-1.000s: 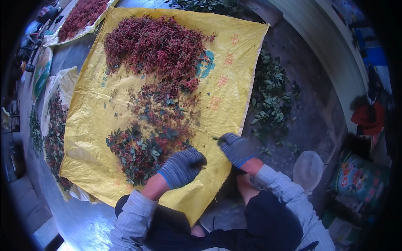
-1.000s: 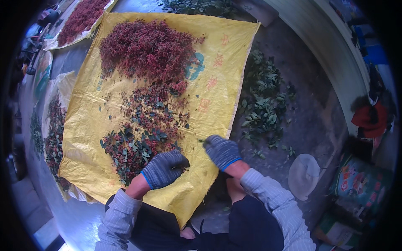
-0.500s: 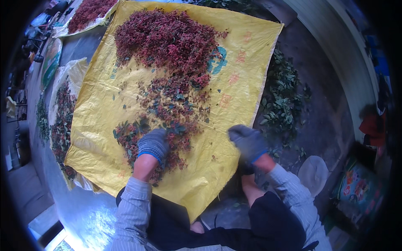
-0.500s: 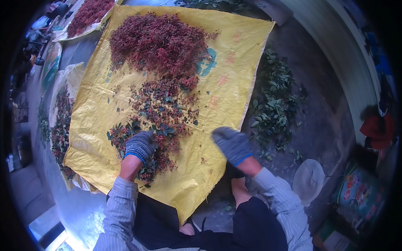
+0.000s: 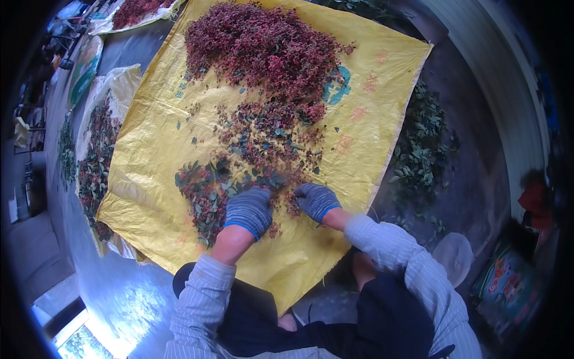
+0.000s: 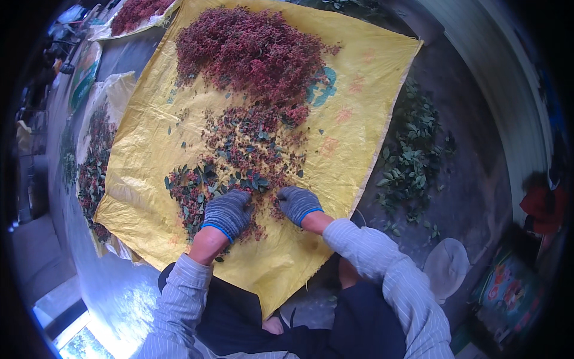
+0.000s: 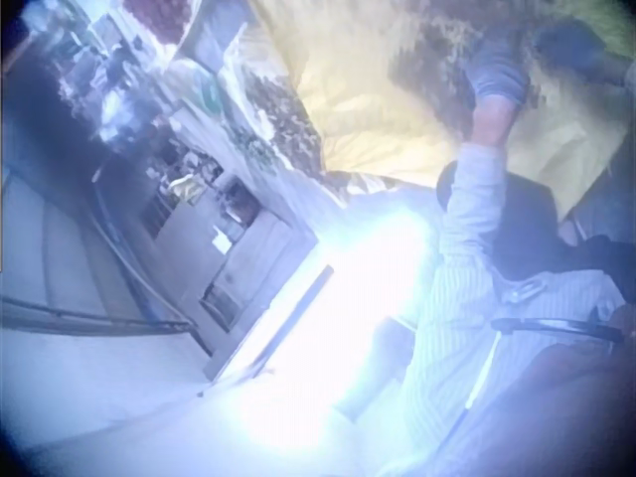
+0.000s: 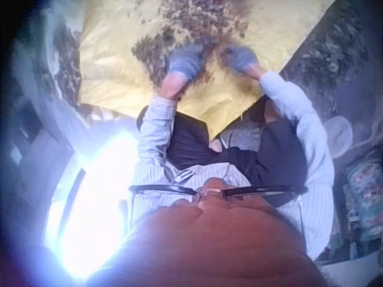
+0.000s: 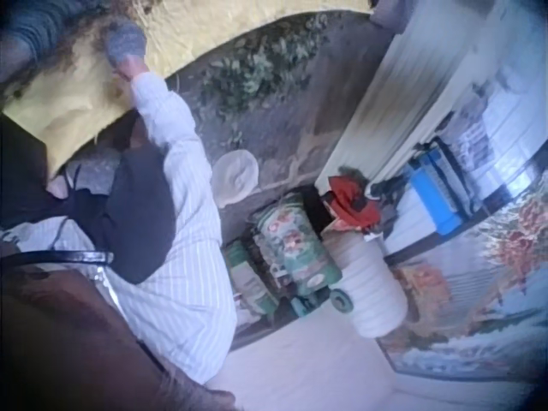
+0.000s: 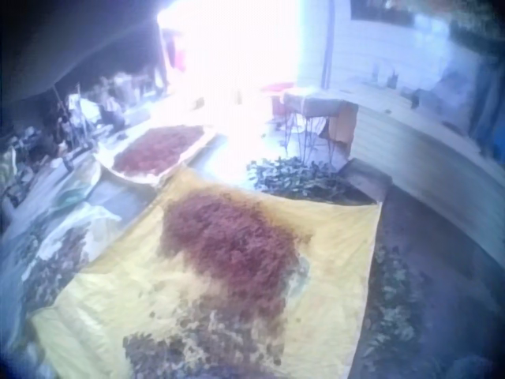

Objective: The person sorts through small red clusters and green leaves on a yellow tarp by hand, separating the red items from the foliage.

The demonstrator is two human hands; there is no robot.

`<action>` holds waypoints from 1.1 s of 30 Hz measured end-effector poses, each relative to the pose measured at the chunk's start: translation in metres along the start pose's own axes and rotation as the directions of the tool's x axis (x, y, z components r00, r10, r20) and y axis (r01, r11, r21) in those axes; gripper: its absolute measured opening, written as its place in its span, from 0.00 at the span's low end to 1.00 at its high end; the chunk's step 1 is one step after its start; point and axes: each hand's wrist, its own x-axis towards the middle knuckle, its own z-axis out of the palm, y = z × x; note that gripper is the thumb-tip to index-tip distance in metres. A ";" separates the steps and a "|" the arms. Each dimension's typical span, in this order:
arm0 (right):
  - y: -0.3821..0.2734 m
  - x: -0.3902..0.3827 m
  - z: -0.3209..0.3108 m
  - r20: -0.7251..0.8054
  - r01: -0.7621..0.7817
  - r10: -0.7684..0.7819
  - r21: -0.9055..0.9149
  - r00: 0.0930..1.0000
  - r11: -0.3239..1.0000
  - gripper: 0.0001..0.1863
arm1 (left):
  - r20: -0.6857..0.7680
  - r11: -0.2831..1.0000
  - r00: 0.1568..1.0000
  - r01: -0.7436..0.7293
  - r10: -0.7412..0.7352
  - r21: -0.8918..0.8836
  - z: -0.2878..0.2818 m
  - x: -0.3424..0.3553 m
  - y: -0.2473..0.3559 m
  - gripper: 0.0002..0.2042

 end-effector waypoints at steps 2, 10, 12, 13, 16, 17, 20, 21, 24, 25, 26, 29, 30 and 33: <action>-0.006 -0.010 -0.009 0.147 -0.277 0.237 0.400 0.960 0.874 0.15 | 0.061 0.999 0.998 0.017 -0.015 -0.033 0.002 -0.002 0.001 0.15; -0.031 -0.048 -0.063 0.294 -0.405 0.279 0.686 0.914 0.604 0.17 | -0.099 0.926 0.967 -0.254 0.235 -0.281 0.021 -0.004 0.020 0.31; -0.031 -0.052 -0.070 0.276 -0.395 0.287 0.722 0.917 0.568 0.15 | -0.033 0.896 0.967 -0.248 0.253 -0.369 0.018 -0.003 0.031 0.28; -0.032 -0.054 -0.072 0.255 -0.382 0.294 0.739 0.921 0.554 0.13 | 0.012 0.887 0.971 -0.212 0.237 -0.410 0.016 -0.001 0.034 0.25; -0.037 -0.057 -0.077 0.185 -0.373 0.377 0.768 0.908 0.520 0.11 | 0.057 0.862 0.979 -0.143 0.194 -0.486 0.016 0.005 0.042 0.19; -0.038 -0.058 -0.077 0.161 -0.375 0.415 0.774 0.896 0.509 0.11 | 0.007 0.859 0.984 -0.153 0.179 -0.489 0.018 0.004 0.044 0.17; -0.027 -0.061 -0.078 0.152 -0.373 0.463 0.821 0.873 0.433 0.08 | -0.031 0.832 0.991 -0.124 0.128 -0.541 0.016 0.005 0.050 0.14; -0.022 -0.063 -0.077 0.149 -0.368 0.477 0.836 0.866 0.407 0.07 | -0.024 0.819 0.994 -0.104 0.110 -0.564 0.013 0.006 0.052 0.14; -0.024 -0.067 -0.077 0.147 -0.345 0.443 0.845 0.884 0.408 0.07 | -0.005 0.814 0.996 -0.078 0.092 -0.576 0.014 0.007 0.055 0.13; -0.025 -0.067 -0.075 0.145 -0.350 0.454 0.843 0.879 0.408 0.06 | 0.007 0.832 0.996 -0.067 0.085 -0.550 0.014 0.008 0.057 0.12; -0.026 -0.066 -0.073 0.143 -0.355 0.466 0.841 0.873 0.408 0.06 | 0.018 0.850 0.997 -0.057 0.078 -0.524 0.013 0.008 0.059 0.12; -0.020 -0.067 -0.069 0.158 -0.360 0.513 0.876 0.844 0.322 0.08 | 0.033 0.861 0.993 -0.079 0.110 -0.503 0.012 0.012 0.068 0.10; -0.016 -0.068 -0.070 0.163 -0.354 0.527 0.892 0.834 0.283 0.09 | 0.035 0.857 0.991 -0.095 0.131 -0.506 0.011 0.014 0.070 0.10; -0.009 -0.070 -0.079 0.159 -0.331 0.551 0.916 0.819 0.228 0.11 | 0.303 0.359 0.951 0.263 0.059 -0.896 0.014 0.020 0.067 0.07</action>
